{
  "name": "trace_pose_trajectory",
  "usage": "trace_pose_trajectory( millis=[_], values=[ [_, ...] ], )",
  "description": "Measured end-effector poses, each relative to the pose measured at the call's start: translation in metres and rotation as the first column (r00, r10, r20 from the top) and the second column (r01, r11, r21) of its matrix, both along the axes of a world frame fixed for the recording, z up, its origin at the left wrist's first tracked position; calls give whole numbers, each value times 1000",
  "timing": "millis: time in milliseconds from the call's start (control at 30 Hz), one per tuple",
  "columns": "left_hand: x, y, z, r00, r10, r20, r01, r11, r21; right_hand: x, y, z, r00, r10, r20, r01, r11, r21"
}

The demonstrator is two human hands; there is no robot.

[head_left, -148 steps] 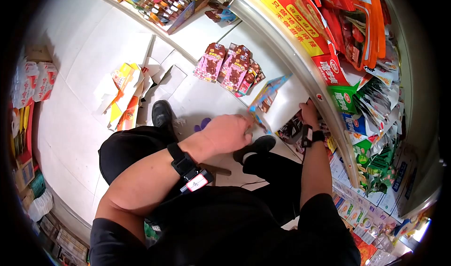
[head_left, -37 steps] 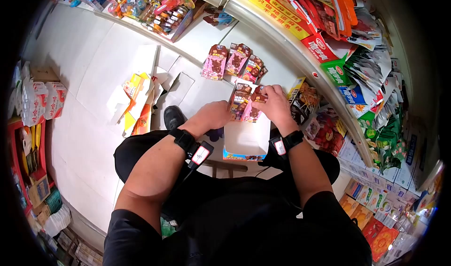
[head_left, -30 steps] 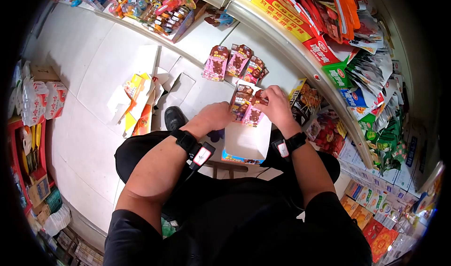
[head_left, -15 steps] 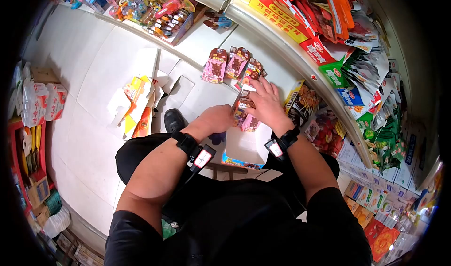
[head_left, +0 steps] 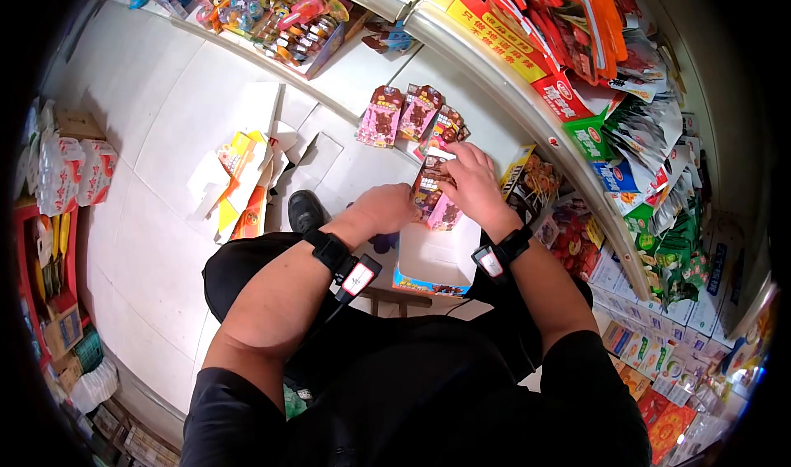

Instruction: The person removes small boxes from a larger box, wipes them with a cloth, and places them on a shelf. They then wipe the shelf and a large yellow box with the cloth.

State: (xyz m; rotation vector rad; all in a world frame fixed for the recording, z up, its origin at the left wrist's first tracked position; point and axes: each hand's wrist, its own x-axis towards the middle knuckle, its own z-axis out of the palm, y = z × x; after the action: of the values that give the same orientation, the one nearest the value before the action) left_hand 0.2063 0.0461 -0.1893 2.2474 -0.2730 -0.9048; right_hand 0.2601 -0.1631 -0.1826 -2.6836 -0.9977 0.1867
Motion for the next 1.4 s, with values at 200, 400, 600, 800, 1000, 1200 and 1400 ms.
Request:
trace_pose_trajectory(
  millis=[200, 400, 600, 800, 1000, 1200, 1400],
  values=[
    [1, -3, 1, 1000, 1, 11, -1, 1000, 2, -6, 8, 8, 990, -120, 69, 112, 988, 106],
    [-1, -3, 0, 1000, -13, 6, 12, 1000, 18, 0, -4, -6, 984, -167, -60, 174, 974, 148],
    [2, 0, 11, 1000, 14, 3, -14, 1000, 8, 4, -29, 23, 972, -142, -185, 157, 985, 73],
    [2, -1, 4, 1000, 10, 23, -11, 1000, 18, 12, -57, -3, 956, -169, -239, 216, 959, 185],
    [0, -2, 1, 1000, -8, 30, 8, 1000, 24, 3, -46, 21, 980, -53, -193, 91, 977, 193],
    [3, 1, 5, 999, 10, 53, -13, 999, 51, 4, -41, 43, 876, -237, -421, 350, 912, 216],
    [3, 1, 11, 999, -7, 39, 6, 1000, 27, 9, -25, 52, 939, -301, -167, 307, 952, 11]
  ],
)
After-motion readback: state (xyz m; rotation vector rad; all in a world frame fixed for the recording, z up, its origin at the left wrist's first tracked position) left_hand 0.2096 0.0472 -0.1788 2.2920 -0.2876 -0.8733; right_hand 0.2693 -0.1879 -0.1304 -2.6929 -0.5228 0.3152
